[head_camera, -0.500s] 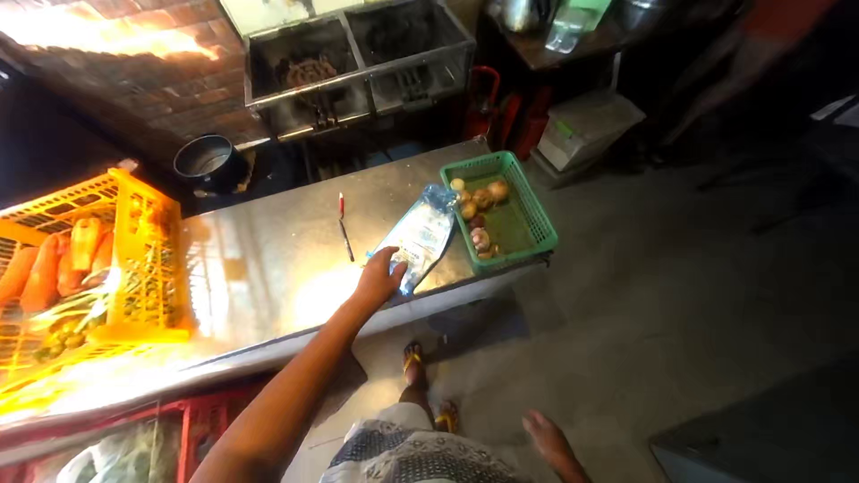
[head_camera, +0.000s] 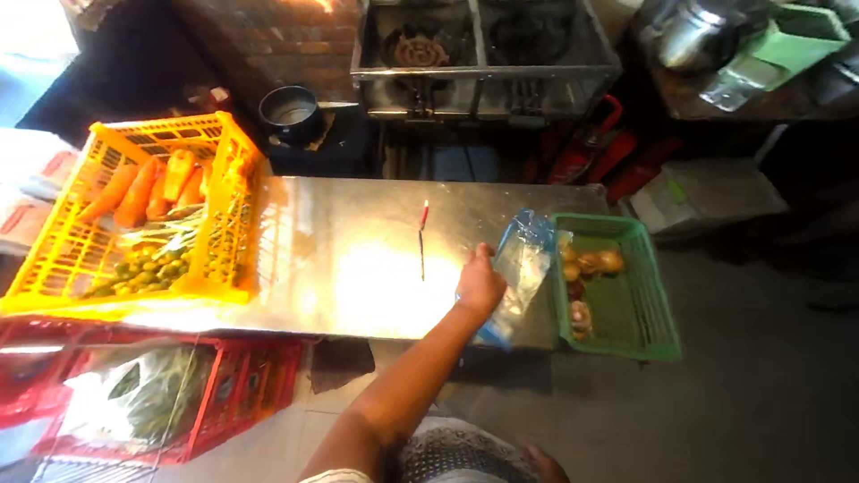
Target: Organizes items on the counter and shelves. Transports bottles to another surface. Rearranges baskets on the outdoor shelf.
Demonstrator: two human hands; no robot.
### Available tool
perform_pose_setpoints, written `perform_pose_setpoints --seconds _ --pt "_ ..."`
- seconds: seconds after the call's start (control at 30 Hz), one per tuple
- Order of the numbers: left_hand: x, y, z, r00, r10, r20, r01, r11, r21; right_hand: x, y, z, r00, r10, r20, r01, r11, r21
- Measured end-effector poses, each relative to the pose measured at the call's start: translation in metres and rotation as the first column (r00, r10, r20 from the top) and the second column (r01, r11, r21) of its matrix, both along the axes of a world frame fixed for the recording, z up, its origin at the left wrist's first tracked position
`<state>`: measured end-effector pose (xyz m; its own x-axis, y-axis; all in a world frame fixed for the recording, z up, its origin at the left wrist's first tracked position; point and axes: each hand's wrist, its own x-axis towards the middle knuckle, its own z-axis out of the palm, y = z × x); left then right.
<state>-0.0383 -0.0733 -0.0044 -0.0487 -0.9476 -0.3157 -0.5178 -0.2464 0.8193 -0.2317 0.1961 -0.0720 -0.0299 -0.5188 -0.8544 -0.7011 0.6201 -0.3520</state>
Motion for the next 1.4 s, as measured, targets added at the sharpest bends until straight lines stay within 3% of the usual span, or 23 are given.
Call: perform_pose_setpoints --seconds 0.1,0.2,0.27,0.33,0.43,0.53,0.7,0.87,0.97,1.07,1.2,1.4 --pt "0.004 0.0 -0.024 0.988 0.071 -0.134 -0.065 0.997 0.044 0.015 -0.017 -0.008 0.988 0.153 0.025 -0.152 0.988 -0.026" --pt "0.012 0.017 -0.026 0.99 -0.084 -0.116 0.096 0.989 0.108 0.022 -0.043 -0.023 0.93 0.367 0.02 -0.367 0.929 0.043" --pt "0.02 0.043 -0.012 0.981 -0.159 -0.107 0.162 0.987 0.02 0.026 -0.063 -0.023 0.878 0.468 0.098 -0.476 0.877 0.07" --pt "0.032 0.085 -0.002 0.985 -0.118 -0.122 0.1 0.985 -0.14 0.036 -0.083 -0.002 0.825 0.496 0.271 -0.526 0.849 0.048" --pt "0.057 0.156 -0.003 0.985 0.048 -0.168 -0.113 0.907 -0.405 0.065 -0.123 0.052 0.747 0.499 0.439 -0.479 0.862 -0.164" --pt "0.085 0.225 -0.019 0.978 0.176 -0.11 -0.206 0.888 -0.41 0.103 -0.182 0.089 0.796 0.53 0.292 -0.352 0.798 -0.488" --pt "0.108 0.299 -0.037 0.922 0.373 -0.101 -0.385 0.87 -0.308 0.186 -0.281 0.069 0.942 0.333 -0.047 -0.28 0.698 -0.659" --pt "0.14 0.318 -0.038 0.944 0.331 0.016 -0.29 0.848 -0.443 0.245 -0.311 0.052 0.877 0.357 -0.321 -0.477 0.725 -0.497" --pt "0.176 0.325 -0.037 0.941 0.306 0.146 -0.211 0.865 -0.455 0.255 -0.314 0.077 0.856 0.398 -0.33 -0.515 0.706 -0.485" --pt "0.219 0.336 -0.046 0.921 0.336 0.2 -0.218 0.865 -0.451 0.249 -0.335 0.089 0.94 0.235 -0.245 -0.34 0.672 -0.658" --pt "0.28 0.345 -0.045 0.893 0.376 0.246 -0.243 0.864 -0.44 0.257 -0.377 0.067 0.969 0.006 -0.246 -0.18 0.695 -0.696" --pt "0.361 0.336 -0.044 0.888 0.353 0.295 -0.226 0.894 -0.388 0.289 -0.394 0.045 0.924 -0.101 -0.37 -0.153 0.788 -0.596"
